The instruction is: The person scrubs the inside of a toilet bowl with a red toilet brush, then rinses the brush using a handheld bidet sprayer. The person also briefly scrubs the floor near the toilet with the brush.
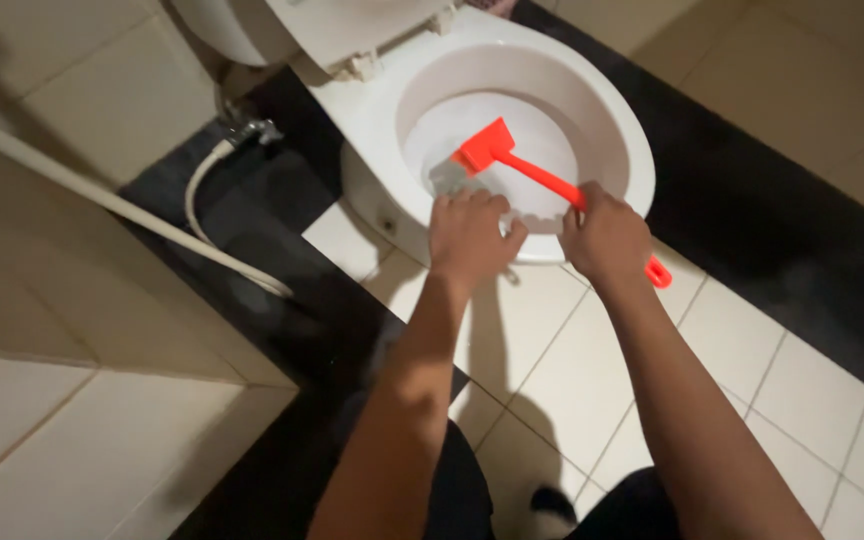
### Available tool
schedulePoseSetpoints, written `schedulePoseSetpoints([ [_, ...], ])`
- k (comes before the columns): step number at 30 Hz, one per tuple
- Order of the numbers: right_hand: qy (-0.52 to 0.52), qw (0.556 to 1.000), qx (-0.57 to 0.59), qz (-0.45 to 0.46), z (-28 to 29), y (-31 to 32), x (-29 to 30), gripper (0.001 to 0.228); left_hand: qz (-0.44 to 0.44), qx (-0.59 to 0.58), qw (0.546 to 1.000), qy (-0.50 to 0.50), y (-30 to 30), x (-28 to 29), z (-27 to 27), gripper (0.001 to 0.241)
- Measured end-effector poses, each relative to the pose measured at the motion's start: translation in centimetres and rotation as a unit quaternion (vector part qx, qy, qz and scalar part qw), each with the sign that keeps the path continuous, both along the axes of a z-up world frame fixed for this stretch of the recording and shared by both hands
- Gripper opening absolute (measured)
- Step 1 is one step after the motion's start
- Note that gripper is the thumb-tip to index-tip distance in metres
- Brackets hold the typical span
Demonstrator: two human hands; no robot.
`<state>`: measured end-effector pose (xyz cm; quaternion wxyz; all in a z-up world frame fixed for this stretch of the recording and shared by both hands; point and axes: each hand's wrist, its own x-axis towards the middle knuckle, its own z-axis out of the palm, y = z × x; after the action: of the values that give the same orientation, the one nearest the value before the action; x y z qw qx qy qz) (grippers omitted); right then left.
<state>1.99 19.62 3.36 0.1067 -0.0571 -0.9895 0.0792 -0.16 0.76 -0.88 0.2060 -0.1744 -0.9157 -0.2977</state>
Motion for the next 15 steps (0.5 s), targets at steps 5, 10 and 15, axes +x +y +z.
schedulePoseSetpoints([
  [5, -0.009, 1.0, -0.008, 0.02, 1.3, -0.4, 0.1, 0.031, 0.014, 0.008, 1.0, -0.022, 0.0, 0.4, 0.5, 0.028],
  [10, -0.053, 0.998, 0.012, 0.027, 1.6, 0.2, -0.4, 0.035, 0.02, 0.033, 0.999, 0.027, 0.0, 0.2, 0.4, 0.027],
  [15, -0.068, 0.996, 0.003, 0.062, 2.2, 0.5, -0.5, 0.032, 0.011, 0.087, 0.994, 0.061, 0.1, 0.3, 0.6, 0.027],
])
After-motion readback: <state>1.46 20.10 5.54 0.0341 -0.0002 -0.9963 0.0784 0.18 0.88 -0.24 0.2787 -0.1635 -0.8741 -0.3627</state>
